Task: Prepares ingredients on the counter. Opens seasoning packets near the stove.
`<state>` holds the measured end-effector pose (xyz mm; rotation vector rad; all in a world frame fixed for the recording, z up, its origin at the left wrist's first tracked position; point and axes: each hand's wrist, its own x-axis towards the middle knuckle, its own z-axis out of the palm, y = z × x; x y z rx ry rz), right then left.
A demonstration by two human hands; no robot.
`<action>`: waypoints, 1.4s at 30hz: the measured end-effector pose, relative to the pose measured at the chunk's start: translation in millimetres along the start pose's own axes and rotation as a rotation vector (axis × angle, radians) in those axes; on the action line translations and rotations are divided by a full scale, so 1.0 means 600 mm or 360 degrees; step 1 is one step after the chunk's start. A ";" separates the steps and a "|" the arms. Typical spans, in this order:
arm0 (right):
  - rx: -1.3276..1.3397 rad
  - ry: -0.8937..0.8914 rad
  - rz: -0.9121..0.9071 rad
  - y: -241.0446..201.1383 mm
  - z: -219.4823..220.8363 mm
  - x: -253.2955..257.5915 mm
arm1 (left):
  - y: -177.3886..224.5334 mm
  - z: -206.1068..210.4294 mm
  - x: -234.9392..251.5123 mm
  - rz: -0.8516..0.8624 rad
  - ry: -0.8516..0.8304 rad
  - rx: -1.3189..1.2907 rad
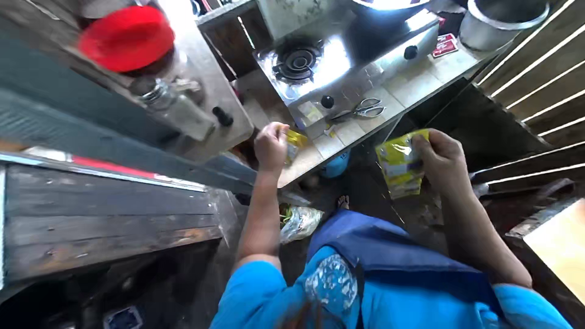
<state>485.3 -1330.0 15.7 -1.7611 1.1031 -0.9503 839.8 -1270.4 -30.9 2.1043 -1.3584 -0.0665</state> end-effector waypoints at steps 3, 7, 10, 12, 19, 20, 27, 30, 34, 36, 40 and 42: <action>0.0258 0.0000 -0.0071 -0.002 0.008 0.078 | 0.003 0.042 0.052 0.0060 -0.0096 -0.0173; 0.0957 0.0125 0.0351 0.017 0.015 0.193 | 0.091 0.104 0.037 0.0461 -0.0931 -0.0903; 0.1347 0.0239 0.0749 0.056 0.027 0.269 | 0.137 0.152 0.041 0.0430 -0.0899 -0.1214; 0.1272 0.0224 0.0861 0.107 0.035 0.312 | 0.163 0.165 0.053 0.0286 -0.0841 -0.1353; 0.0091 -0.0654 0.0289 0.198 0.016 0.356 | 0.211 0.194 0.088 0.0044 -0.0926 -0.1493; 0.0188 -0.0773 0.0219 0.186 0.007 0.350 | 0.216 0.198 0.087 0.0022 -0.0881 -0.1510; 0.0006 -0.0949 -0.0447 0.199 -0.041 0.389 | 0.269 0.262 0.076 -0.0003 -0.0387 -0.1355; -0.0186 -0.0918 -0.0845 0.195 -0.062 0.415 | 0.292 0.300 0.063 -0.0104 -0.0141 -0.1334; -0.0271 -0.1160 -0.0887 0.213 -0.067 0.472 | 0.295 0.336 0.029 -0.0294 0.0159 -0.1085; -0.0461 -0.1280 -0.0847 0.224 -0.064 0.489 | 0.284 0.347 0.001 -0.0548 0.0266 -0.0907; -0.0296 -0.1587 -0.0867 0.219 -0.065 0.500 | 0.287 0.364 -0.047 -0.1309 0.0267 -0.1151; -0.0162 -0.1633 -0.0875 0.216 -0.067 0.514 | 0.296 0.372 -0.049 -0.1626 0.0066 -0.1289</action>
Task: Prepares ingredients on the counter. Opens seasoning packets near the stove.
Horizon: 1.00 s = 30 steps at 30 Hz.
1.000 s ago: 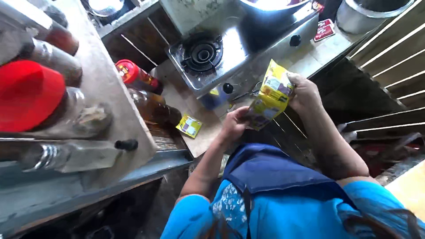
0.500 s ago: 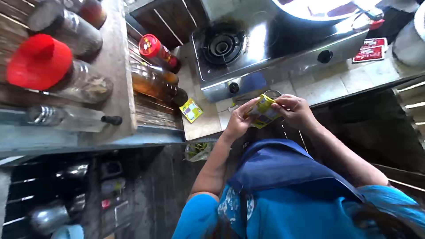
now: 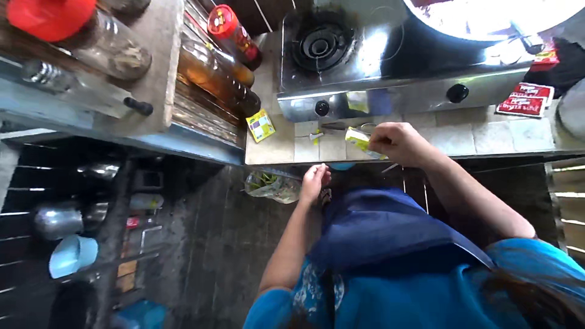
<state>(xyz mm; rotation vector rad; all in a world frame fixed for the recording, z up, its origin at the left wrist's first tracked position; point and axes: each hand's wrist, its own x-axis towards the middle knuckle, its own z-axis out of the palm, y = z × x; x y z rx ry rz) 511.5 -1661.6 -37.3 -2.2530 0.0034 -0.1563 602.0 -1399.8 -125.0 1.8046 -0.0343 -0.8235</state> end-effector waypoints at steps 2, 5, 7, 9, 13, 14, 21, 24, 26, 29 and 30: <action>-0.0072 0.0029 0.0059 0.006 -0.003 0.003 | -0.013 0.014 -0.010 -0.0326 -0.0117 -0.0093; -0.0093 -0.0060 0.0039 0.004 0.006 0.005 | -0.021 0.038 -0.017 -0.0538 -0.0372 -0.0280; -0.0162 -0.0131 -0.0063 -0.015 0.024 -0.007 | -0.028 0.047 -0.023 -0.0578 -0.0522 -0.0459; -0.0282 -0.0139 -0.0243 -0.052 0.032 -0.024 | -0.030 0.050 -0.020 -0.0576 -0.0674 -0.0719; -0.0385 -0.0090 -0.0656 -0.114 0.024 -0.059 | -0.011 0.052 -0.036 -0.0486 -0.0696 -0.1114; -0.0349 -0.0053 -0.0697 -0.112 0.018 -0.056 | -0.003 0.052 -0.039 -0.0431 -0.0622 -0.1142; -0.0139 -0.0293 -0.0342 -0.028 0.029 -0.010 | -0.006 0.048 -0.018 -0.0650 -0.0198 -0.1027; -0.0056 -0.0343 -0.0268 -0.016 0.038 -0.008 | -0.013 0.036 -0.026 -0.0674 -0.0198 -0.0999; 0.0032 -0.0470 -0.0300 -0.012 0.041 0.003 | -0.016 0.026 -0.039 -0.0610 -0.0291 -0.0947; -0.0121 -0.0486 -0.0196 -0.018 0.059 0.006 | -0.016 0.032 -0.038 -0.0658 -0.0054 -0.0791; -0.0042 -0.0526 -0.0218 -0.024 0.058 0.013 | -0.018 0.029 -0.036 -0.0672 -0.0005 -0.0840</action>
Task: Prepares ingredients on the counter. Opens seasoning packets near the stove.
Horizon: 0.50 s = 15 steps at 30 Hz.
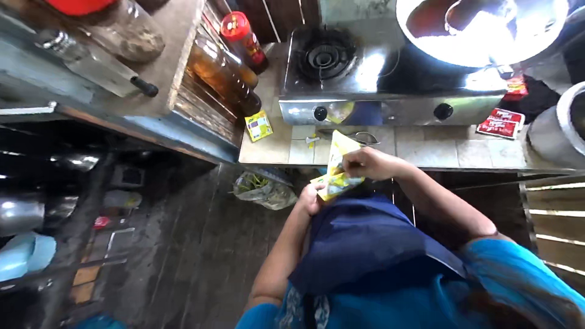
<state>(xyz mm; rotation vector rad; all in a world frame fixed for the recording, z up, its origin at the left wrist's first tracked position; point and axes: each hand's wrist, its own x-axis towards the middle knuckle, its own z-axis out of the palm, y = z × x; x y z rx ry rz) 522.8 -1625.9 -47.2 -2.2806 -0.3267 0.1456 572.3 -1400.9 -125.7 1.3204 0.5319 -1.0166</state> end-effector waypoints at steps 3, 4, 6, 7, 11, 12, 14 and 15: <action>-0.0039 -0.0049 0.0184 -0.008 0.005 0.007 | -0.010 -0.019 0.003 -0.0009 -0.0024 -0.0034; 0.0050 -0.0031 0.0086 -0.007 0.000 0.013 | -0.004 -0.016 -0.002 0.0047 -0.0083 -0.0003; 0.0093 -0.0032 0.0057 0.000 0.014 0.020 | -0.009 -0.023 -0.019 0.0053 -0.0161 0.0069; 0.0030 -0.0051 0.0132 0.001 0.021 0.022 | -0.008 -0.023 -0.018 0.0006 -0.0107 0.0101; -0.0009 0.0006 -0.0088 -0.015 0.017 0.023 | -0.004 -0.024 0.008 0.0037 -0.0024 -0.0098; -0.0125 0.0029 -0.0107 -0.022 0.017 0.020 | 0.003 -0.024 0.014 0.0012 -0.0024 -0.0149; -0.0222 -0.0028 -0.0254 -0.048 0.013 0.008 | 0.021 -0.017 0.014 0.0044 -0.0085 -0.0248; -0.0194 -0.0091 -0.0347 -0.067 0.017 -0.004 | 0.025 -0.013 0.006 0.0094 -0.0094 -0.0271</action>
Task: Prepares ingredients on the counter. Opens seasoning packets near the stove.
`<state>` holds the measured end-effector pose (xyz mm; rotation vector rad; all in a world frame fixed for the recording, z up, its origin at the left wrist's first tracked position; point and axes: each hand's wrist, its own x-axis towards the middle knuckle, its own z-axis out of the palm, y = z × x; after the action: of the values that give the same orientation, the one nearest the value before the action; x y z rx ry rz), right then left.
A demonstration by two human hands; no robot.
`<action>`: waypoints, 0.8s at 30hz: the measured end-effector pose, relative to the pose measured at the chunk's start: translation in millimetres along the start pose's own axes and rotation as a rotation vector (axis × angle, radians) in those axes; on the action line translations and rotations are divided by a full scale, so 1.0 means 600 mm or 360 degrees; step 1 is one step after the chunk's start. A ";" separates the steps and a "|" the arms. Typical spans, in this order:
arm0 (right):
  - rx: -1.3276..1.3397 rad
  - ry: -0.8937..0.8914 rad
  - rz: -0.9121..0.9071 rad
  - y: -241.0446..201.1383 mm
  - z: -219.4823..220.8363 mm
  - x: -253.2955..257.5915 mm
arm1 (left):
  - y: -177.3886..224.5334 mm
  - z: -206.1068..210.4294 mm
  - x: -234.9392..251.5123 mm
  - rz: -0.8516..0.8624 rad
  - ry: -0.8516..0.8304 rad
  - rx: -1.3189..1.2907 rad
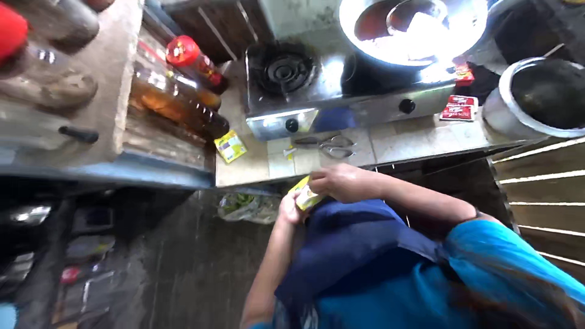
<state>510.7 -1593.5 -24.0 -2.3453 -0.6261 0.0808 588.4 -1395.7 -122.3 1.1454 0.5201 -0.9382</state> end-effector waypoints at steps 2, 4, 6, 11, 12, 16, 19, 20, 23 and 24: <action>0.0123 -0.0026 -0.0200 -0.035 0.013 -0.014 | 0.008 0.003 -0.014 0.0046 -0.0042 -0.0006; 0.0149 0.0070 -0.0232 -0.041 0.014 -0.020 | 0.019 0.000 -0.012 0.0106 -0.0182 -0.0063; 0.0082 0.0235 -0.0048 -0.032 0.019 -0.017 | 0.027 0.009 -0.027 0.0342 -0.0226 0.0086; -0.0280 0.0609 0.0202 -0.013 0.015 0.015 | 0.052 0.016 -0.080 0.1001 -0.0578 0.0891; -0.0315 0.0622 0.0170 -0.007 0.012 0.018 | 0.055 0.014 -0.084 0.1082 -0.0674 0.1006; -0.0215 0.0470 0.0098 0.007 0.001 0.025 | 0.058 0.008 -0.072 0.1076 -0.0894 0.1078; -0.0071 0.0360 0.0198 0.005 0.006 0.026 | 0.041 0.002 -0.059 0.0946 -0.0929 0.0924; -0.0034 0.0295 0.0267 0.002 0.007 0.027 | 0.036 -0.001 -0.054 0.0949 -0.0935 0.0907; -0.0060 0.0046 0.0447 0.004 0.010 0.025 | 0.023 -0.009 -0.041 0.1080 -0.0924 0.1083; -0.0130 -0.0030 0.0463 0.005 0.010 0.018 | 0.019 -0.009 -0.036 0.1110 -0.0934 0.1107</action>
<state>520.1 -1587.1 -29.1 -2.5030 -0.2974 0.2125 587.2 -1381.6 -101.8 1.4339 -0.7077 -0.7825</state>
